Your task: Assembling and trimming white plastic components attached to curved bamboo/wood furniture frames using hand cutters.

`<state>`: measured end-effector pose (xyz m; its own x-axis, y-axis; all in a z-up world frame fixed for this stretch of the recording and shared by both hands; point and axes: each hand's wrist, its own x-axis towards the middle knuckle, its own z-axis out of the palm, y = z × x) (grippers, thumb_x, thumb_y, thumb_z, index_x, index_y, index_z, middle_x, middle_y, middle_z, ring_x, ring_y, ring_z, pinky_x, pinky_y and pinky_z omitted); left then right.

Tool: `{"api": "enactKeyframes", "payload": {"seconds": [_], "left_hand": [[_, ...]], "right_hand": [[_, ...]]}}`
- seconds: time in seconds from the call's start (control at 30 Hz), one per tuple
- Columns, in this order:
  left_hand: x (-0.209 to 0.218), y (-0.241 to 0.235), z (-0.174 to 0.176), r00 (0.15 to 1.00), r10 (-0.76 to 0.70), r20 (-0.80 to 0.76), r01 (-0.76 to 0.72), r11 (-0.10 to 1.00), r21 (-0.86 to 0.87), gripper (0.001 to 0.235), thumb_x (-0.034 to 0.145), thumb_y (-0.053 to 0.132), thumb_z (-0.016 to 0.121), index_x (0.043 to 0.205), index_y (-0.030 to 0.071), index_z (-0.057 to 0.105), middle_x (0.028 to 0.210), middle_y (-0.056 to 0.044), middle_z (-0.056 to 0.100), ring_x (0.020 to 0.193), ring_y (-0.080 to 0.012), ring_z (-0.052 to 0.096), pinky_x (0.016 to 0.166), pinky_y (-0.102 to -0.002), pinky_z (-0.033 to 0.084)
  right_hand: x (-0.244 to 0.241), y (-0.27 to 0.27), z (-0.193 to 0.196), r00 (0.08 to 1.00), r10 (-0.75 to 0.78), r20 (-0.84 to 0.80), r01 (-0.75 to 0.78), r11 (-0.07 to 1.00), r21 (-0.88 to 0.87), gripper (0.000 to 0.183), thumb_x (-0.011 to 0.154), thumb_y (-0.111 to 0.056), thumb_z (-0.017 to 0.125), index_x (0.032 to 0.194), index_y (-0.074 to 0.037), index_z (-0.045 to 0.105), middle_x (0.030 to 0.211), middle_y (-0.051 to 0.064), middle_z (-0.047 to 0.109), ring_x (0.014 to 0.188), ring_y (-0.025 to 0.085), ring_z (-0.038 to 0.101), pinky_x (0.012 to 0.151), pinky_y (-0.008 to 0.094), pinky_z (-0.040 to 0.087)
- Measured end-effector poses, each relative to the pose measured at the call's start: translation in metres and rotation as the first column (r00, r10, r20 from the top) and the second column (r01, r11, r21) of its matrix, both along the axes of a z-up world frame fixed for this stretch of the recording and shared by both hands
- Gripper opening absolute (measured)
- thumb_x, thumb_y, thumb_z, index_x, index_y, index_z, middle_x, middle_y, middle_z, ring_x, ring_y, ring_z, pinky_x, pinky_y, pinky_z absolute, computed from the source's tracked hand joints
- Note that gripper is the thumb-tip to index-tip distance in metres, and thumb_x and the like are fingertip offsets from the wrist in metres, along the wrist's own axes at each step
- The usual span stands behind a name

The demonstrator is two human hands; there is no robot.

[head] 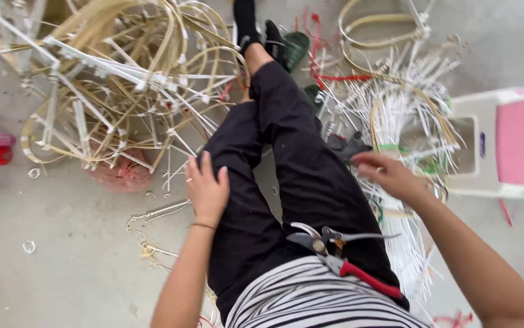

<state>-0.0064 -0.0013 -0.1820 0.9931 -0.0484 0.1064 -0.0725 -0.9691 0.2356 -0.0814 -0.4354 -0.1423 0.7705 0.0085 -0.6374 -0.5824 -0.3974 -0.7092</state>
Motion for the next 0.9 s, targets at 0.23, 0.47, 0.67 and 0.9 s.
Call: {"api": "enactKeyframes", "payload": {"seconds": [0.23, 0.47, 0.67, 0.9], "left_hand": [[-0.003, -0.004, 0.002, 1.0, 0.012, 0.029, -0.012, 1.0, -0.014, 0.05, 0.094, 0.038, 0.065, 0.14, 0.017, 0.061, 0.15, -0.015, 0.051, 0.137, -0.0472, 0.045, 0.109, -0.054, 0.042], [0.003, -0.01, 0.003, 0.998, 0.068, -0.012, -0.068, 0.998, -0.016, 0.049, 0.093, 0.038, 0.066, 0.137, 0.018, 0.062, 0.149, -0.014, 0.052, 0.138, -0.0441, 0.044, 0.109, -0.054, 0.04], [0.015, -0.036, 0.035, 0.994, -0.109, -0.001, 0.106, 0.968, -0.226, 0.066, 0.091, 0.044, 0.071, 0.144, 0.01, 0.053, 0.153, -0.02, 0.045, 0.145, -0.0437, 0.037, 0.117, -0.052, 0.032], [0.038, -0.077, 0.134, 0.912, -0.41, 0.008, 0.062, 0.119, -0.991, 0.067, 0.101, 0.033, 0.066, 0.155, 0.006, 0.036, 0.133, -0.013, 0.062, 0.117, -0.0187, 0.06, 0.1, -0.032, 0.048]], "right_hand": [[-0.02, -0.115, -0.329, 0.947, 0.271, -0.172, -0.315, 0.684, -0.658, 0.053, 0.09, -0.064, 0.063, 0.128, -0.029, 0.075, 0.134, 0.016, 0.068, 0.14, 0.039, 0.05, 0.117, 0.048, 0.039], [-0.025, -0.123, -0.174, 0.995, -0.01, 0.099, 0.077, 0.713, -0.697, 0.029, 0.104, -0.029, 0.057, 0.126, -0.021, 0.073, 0.118, 0.011, 0.076, 0.107, 0.032, 0.071, 0.104, 0.055, 0.045], [-0.021, -0.092, 0.036, 0.735, -0.324, 0.596, 0.406, 0.914, -0.005, 0.015, 0.114, -0.002, 0.044, 0.124, 0.003, 0.053, 0.108, 0.018, 0.063, 0.084, 0.023, 0.066, 0.075, 0.036, 0.052], [0.015, 0.009, 0.086, 0.726, -0.637, 0.26, -0.115, 0.26, 0.959, 0.035, 0.105, 0.007, 0.047, 0.14, 0.003, 0.055, 0.092, 0.02, 0.066, 0.076, 0.024, 0.065, 0.095, 0.051, 0.057]]}}
